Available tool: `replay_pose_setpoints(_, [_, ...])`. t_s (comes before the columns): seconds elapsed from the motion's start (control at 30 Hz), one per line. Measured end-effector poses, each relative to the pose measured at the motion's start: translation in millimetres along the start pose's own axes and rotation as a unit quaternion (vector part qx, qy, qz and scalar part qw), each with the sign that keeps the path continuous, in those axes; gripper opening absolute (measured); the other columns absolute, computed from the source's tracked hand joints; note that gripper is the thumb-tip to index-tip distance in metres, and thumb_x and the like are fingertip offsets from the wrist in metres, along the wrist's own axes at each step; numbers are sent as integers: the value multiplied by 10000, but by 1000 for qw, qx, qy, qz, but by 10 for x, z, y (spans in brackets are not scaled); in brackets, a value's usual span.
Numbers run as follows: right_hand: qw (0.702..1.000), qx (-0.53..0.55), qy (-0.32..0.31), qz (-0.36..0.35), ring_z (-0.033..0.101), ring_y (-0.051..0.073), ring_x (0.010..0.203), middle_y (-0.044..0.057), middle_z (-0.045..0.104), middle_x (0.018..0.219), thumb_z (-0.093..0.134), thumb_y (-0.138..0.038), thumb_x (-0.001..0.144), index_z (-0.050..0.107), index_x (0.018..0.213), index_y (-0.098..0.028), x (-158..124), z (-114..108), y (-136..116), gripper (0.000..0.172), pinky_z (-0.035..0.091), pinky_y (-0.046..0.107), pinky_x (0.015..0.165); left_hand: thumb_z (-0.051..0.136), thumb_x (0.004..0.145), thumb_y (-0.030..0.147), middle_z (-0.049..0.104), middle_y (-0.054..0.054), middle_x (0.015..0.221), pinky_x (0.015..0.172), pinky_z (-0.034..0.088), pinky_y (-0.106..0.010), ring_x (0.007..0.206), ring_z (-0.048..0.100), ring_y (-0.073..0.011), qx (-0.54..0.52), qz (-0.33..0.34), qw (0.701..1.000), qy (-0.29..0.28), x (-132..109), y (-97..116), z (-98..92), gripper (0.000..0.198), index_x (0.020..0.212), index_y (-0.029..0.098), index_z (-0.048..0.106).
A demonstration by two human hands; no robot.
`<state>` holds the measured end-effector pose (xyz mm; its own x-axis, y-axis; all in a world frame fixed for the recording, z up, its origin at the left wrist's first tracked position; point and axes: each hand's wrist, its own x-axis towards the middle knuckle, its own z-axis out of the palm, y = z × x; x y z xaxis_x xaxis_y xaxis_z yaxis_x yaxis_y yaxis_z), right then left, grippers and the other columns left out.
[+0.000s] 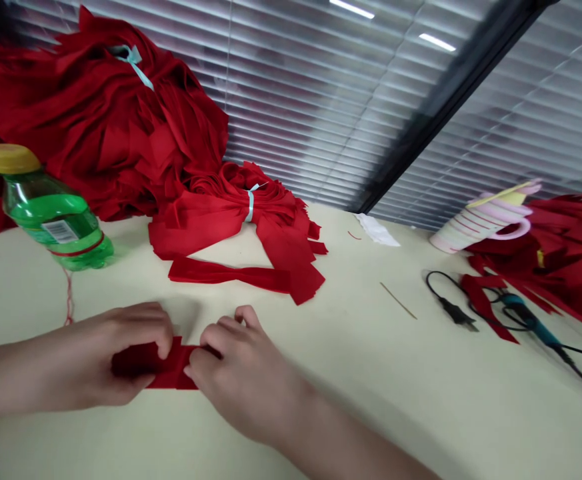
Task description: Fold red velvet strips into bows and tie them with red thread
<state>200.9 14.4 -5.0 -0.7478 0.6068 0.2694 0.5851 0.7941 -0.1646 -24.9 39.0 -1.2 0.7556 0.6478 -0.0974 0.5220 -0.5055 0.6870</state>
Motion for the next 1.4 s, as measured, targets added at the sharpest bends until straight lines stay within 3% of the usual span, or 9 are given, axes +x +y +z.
replay_pose_setpoints(0.13, [997,59,-22,33,534,125,706,11,591,765,514,-158,886,665,856,-180,-25,-24,-21,156,385,314,770,471,718,25,547,20,828,667,405,-216,816,525,-131,24,23,999,6,-41,72,-12,207,797,209,522])
replay_pose_setpoints(0.3, [987,130,-9,92,546,134,807,20,601,855,562,-216,876,687,888,-179,-88,37,-37,130,436,254,782,434,841,97,551,10,889,696,429,-199,850,539,-120,-14,24,1000,-1,-97,168,-71,177,911,230,529])
replay_pose_setpoints(0.47, [994,89,31,63,517,191,851,75,597,923,506,-247,899,662,987,-134,-161,68,-75,212,449,343,800,430,846,95,540,16,853,677,412,-213,829,531,-121,13,16,1000,-14,-77,123,-36,161,860,225,524])
replay_pose_setpoints(0.87, [995,80,36,48,529,203,902,69,616,932,576,-331,872,612,1034,-144,-160,59,-54,249,438,364,853,416,863,99,538,10,836,677,399,-220,810,518,-122,17,26,999,-18,-55,149,-31,152,826,204,520])
replay_pose_setpoints(1.1, [995,84,25,48,523,177,882,39,602,906,569,-335,878,635,914,-186,-141,44,-40,167,429,340,835,423,868,104,546,1,856,678,401,-226,813,522,-129,20,35,999,-16,-70,129,-19,158,853,208,541])
replay_pose_setpoints(1.4, [996,80,15,35,517,195,913,54,591,920,573,-366,870,650,908,-169,-143,28,-28,215,415,351,855,411,875,104,535,8,853,682,407,-208,821,529,-117,14,36,999,-18,-79,178,-35,161,850,213,527])
